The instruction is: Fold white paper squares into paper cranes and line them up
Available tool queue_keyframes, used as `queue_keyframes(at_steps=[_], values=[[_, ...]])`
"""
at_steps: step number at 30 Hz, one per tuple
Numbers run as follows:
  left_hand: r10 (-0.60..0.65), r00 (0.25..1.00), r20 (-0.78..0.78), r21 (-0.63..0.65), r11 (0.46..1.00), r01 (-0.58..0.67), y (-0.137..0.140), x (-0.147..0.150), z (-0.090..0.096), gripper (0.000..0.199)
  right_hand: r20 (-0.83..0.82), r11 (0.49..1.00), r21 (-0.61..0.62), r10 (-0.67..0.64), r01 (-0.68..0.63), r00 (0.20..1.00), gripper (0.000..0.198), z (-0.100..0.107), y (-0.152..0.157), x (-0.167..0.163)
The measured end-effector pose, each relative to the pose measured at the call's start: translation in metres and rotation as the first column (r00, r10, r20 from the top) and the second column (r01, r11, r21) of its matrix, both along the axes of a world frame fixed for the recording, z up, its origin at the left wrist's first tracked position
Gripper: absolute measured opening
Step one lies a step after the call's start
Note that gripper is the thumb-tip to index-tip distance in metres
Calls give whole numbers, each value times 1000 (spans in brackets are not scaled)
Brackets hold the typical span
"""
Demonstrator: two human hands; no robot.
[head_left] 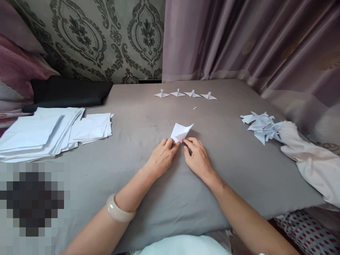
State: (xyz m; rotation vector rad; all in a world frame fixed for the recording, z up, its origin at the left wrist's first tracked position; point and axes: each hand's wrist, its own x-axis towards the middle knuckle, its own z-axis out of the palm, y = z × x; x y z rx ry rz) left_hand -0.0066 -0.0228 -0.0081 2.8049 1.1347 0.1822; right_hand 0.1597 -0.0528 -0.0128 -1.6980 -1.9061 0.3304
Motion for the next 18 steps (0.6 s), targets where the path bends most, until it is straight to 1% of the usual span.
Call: queue_keyframes(at_steps=[4, 8, 11, 13, 15, 18], values=[[10, 1000, -27, 0, 1000, -10, -3, 1, 2, 53, 44, 1000, -6, 28, -28, 999, 38, 2, -1, 0], [67, 996, -67, -58, 996, -71, -5, 3, 4, 59, 70, 998, 7, 63, -64, 996, 39, 2, -1, 0], [86, 995, -55, -89, 992, -91, -6, 2, 4, 60, 74, 996, 23, 86, -88, 994, 40, 1, -2, 0], [84, 996, -9, -87, 993, -84, -7, 1, 3, 55, 81, 994, 29, 101, -103, 992, 41, 1, -2, 0], [97, 992, 85, -76, 993, -90, -9, -1, 4, 46, 91, 993, 29, 112, -115, 990, 42, 1, -2, 1], [205, 947, 248, -90, 978, -188, -11, -3, 6, 35, 93, 993, 22, 113, -116, 989, 42, 3, -2, 0]])
